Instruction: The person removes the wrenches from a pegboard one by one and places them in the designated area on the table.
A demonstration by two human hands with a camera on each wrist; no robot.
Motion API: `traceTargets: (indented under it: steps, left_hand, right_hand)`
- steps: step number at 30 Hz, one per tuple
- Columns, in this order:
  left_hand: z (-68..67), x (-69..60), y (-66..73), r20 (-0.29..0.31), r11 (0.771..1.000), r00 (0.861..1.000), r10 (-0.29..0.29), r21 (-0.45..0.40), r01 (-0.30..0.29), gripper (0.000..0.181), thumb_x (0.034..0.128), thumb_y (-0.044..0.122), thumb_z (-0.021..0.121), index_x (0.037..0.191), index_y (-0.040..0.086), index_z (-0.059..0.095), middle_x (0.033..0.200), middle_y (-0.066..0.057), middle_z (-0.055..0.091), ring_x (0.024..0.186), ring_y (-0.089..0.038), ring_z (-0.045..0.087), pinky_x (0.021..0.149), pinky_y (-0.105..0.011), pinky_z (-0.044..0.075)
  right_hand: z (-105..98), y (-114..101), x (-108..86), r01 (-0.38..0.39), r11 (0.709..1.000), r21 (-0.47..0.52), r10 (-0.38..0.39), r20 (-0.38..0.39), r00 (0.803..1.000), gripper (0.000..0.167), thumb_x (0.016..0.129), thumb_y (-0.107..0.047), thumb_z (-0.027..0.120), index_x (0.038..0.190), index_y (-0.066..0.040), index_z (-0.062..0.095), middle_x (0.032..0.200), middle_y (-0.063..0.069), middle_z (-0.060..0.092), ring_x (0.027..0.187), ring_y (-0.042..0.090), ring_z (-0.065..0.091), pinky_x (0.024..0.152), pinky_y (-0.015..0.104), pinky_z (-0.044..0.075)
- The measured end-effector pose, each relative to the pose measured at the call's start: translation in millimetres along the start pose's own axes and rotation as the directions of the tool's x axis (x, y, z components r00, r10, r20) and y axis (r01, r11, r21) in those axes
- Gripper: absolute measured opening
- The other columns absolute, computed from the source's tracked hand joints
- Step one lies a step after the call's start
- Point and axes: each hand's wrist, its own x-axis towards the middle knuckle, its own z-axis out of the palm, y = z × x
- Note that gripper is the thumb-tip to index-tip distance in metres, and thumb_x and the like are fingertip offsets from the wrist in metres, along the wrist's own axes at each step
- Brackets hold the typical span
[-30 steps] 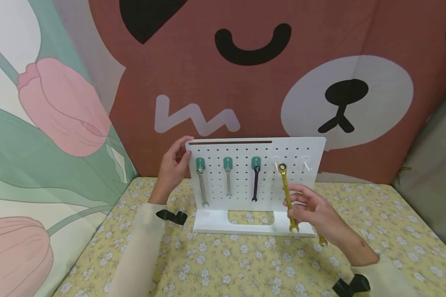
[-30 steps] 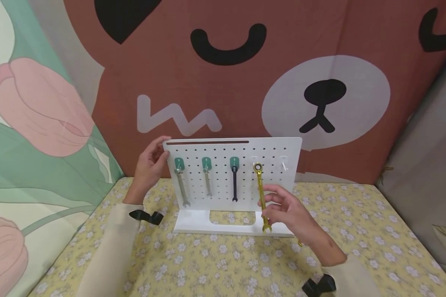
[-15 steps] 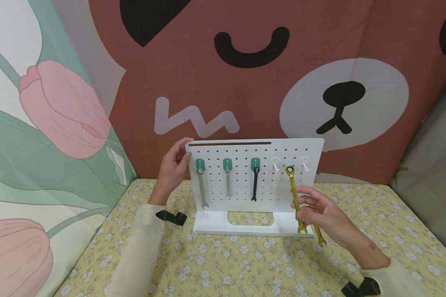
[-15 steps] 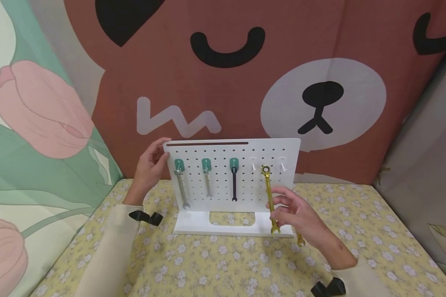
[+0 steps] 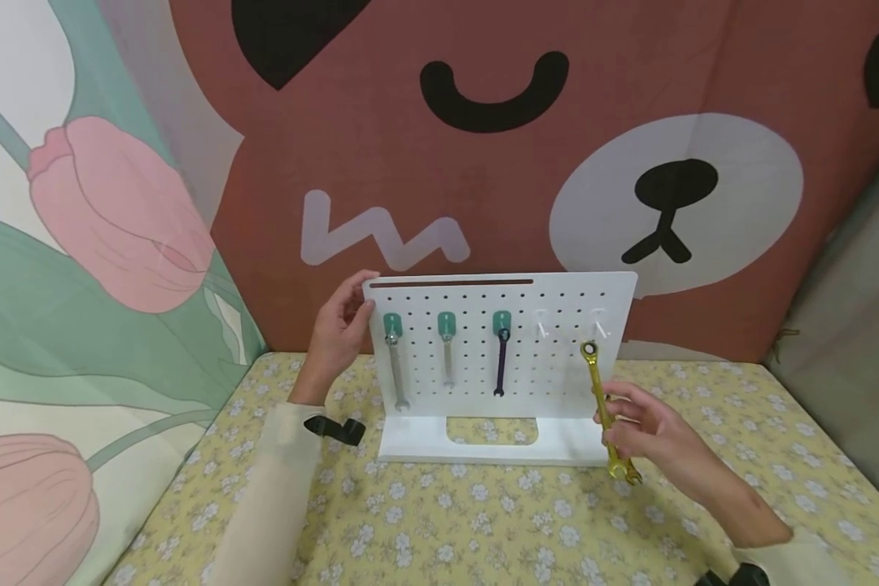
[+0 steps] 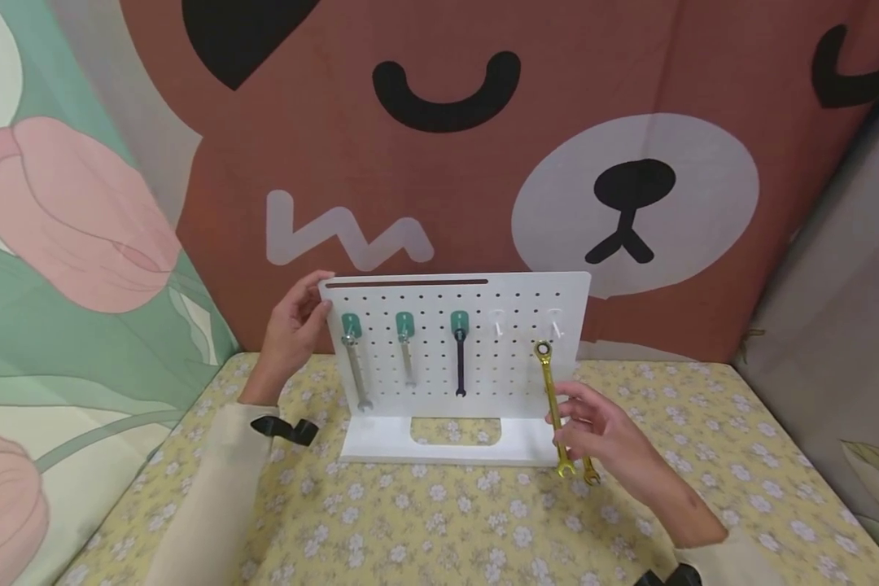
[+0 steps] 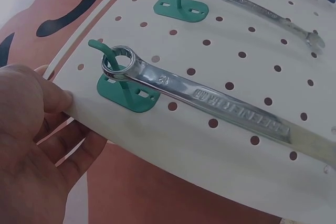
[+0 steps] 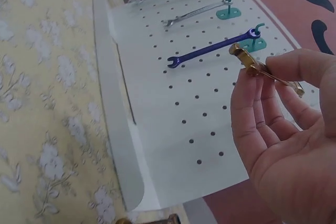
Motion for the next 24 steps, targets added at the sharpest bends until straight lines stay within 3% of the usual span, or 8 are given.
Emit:
traceTargets:
  steps: [4, 9, 19, 24]
  left_hand:
    - [1.0, 0.5, -0.3, 0.003, 1.0, 1.0, -0.021, 0.001, 0.021, 0.04, 0.105, -0.005, 0.052, 0.144, 0.001, 0.054, 0.112, -0.025, 0.061, 0.092, -0.038, 0.057, 0.078, -0.025, 0.045]
    - [0.5, -0.1, 2.2, 0.0, 1.0, 1.0, -0.008, -0.009, 0.008, 0.039, 0.1047, -0.006, 0.052, 0.144, -0.001, 0.054, 0.111, -0.026, 0.061, 0.091, -0.041, 0.058, 0.076, -0.023, 0.045]
    - [-1.9, -1.4, 6.8, -0.006, 1.0, 1.0, 0.006, -0.028, -0.007, 0.04, 0.1036, -0.008, 0.053, 0.143, -0.002, 0.054, 0.111, -0.028, 0.061, 0.09, -0.042, 0.057, 0.076, -0.021, 0.045]
    - [-1.4, -0.4, 6.8, 0.0, 0.999, 1.0, 0.014, -0.036, -0.014, 0.039, 0.1037, -0.008, 0.053, 0.142, -0.004, 0.054, 0.111, -0.029, 0.061, 0.09, -0.042, 0.057, 0.076, -0.022, 0.045]
  right_hand:
    - [-5.4, 5.9, -4.5, -0.042, 0.999, -0.003, 0.042, -0.012, 0.999, 0.045, 0.106, -0.009, 0.056, 0.148, -0.015, 0.044, 0.123, 0.008, 0.059, 0.098, 0.021, 0.066, 0.075, 0.041, 0.055]
    - [-13.3, 12.5, -9.2, -0.113, 0.993, -0.031, 0.111, -0.058, 0.992, 0.055, 0.105, -0.013, 0.06, 0.154, -0.006, 0.036, 0.13, 0.016, 0.052, 0.1, 0.021, 0.063, 0.077, 0.043, 0.055]
    - [-31.2, 29.1, -14.3, -0.204, 0.976, -0.072, 0.198, -0.088, 0.976, 0.065, 0.105, -0.019, 0.062, 0.159, -0.005, 0.029, 0.149, 0.027, 0.036, 0.111, 0.01, 0.059, 0.084, 0.049, 0.053]
    - [-41.6, 37.3, -15.9, -0.25, 0.963, -0.101, 0.241, -0.095, 0.966, 0.068, 0.105, -0.022, 0.061, 0.16, -0.004, 0.026, 0.152, 0.027, 0.033, 0.113, 0.007, 0.055, 0.087, 0.05, 0.051]
